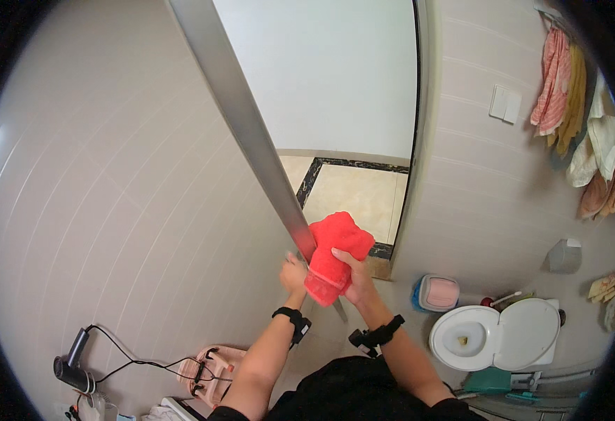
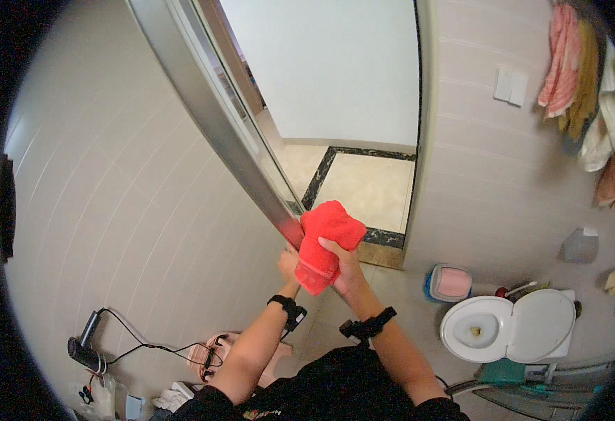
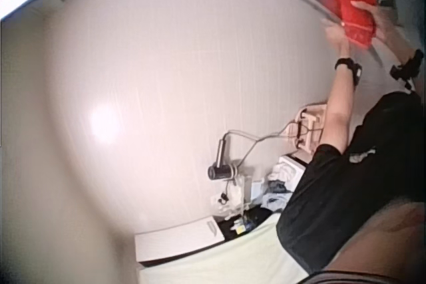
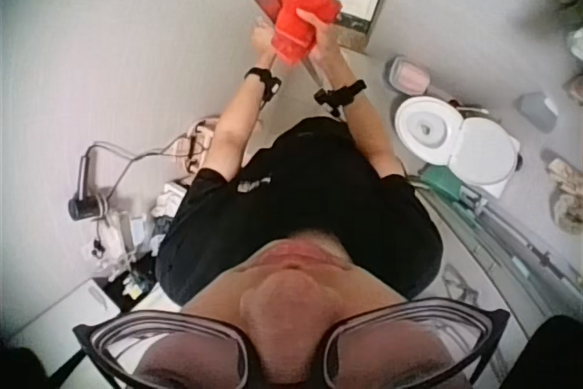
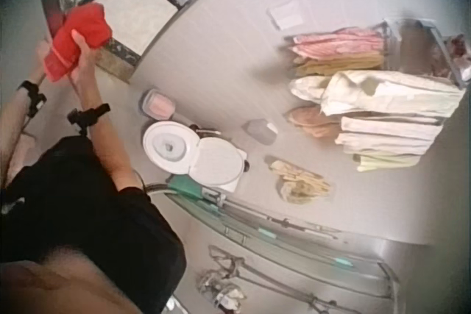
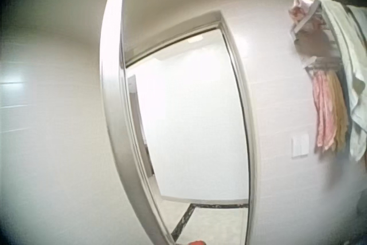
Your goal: Cleaning the glass bathroom door with a red cloth.
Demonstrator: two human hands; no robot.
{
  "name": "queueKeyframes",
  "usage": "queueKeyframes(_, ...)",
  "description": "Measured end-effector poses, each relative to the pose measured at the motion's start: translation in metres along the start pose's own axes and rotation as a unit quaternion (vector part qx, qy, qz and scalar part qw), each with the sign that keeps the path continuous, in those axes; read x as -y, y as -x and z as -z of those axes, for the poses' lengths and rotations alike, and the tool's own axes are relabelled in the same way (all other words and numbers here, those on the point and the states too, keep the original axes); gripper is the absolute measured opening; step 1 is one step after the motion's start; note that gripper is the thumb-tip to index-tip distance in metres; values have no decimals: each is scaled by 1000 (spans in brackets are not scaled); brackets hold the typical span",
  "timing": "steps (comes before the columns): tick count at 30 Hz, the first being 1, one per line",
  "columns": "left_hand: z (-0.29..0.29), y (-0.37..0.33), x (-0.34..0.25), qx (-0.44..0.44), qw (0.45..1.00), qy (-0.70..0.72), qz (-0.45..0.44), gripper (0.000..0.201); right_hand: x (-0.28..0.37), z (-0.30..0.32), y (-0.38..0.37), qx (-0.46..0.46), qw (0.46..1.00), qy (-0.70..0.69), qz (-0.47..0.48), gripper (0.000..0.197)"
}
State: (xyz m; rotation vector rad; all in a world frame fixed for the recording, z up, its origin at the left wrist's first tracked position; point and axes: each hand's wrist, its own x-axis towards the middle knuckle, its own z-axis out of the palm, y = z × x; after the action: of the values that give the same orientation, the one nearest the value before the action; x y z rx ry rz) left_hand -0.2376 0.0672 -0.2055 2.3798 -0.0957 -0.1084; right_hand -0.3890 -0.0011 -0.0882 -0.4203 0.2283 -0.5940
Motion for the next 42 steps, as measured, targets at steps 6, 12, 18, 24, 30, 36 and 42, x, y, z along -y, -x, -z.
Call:
queueKeyframes(6, 0, 4, -8, -4, 1000, -9, -10, 59, 9, 33, -10, 14, 984, -76, -158, 38)
queueKeyframes(12, -8, -10, 12, -43, 998, 17, -37, 57, -4, 44, -2, 22, 977, -184, -103, 44)
queueKeyframes(18, -10, -7, 12, -52, 996, 37, -59, 55, 60, 9, -1, -13, 945, 297, 137, 49)
queueKeyframes(24, -14, -11, 12, -54, 997, 46, -40, 55, 68, -28, 6, 41, 741, 535, 403, 69)
queueKeyframes(30, -21, 1, -3, -18, 999, 29, -30, 56, -12, -20, -9, 98, 648, 584, 479, 70)
queueKeyframes(36, -31, -13, 25, -49, 983, 152, -92, 58, -26, -40, -3, 12, 790, 469, 395, 69)
queueKeyframes(42, -9, 7, -10, 13, 990, 130, -55, 54, -23, -56, -14, -14, 750, 530, 395, 57)
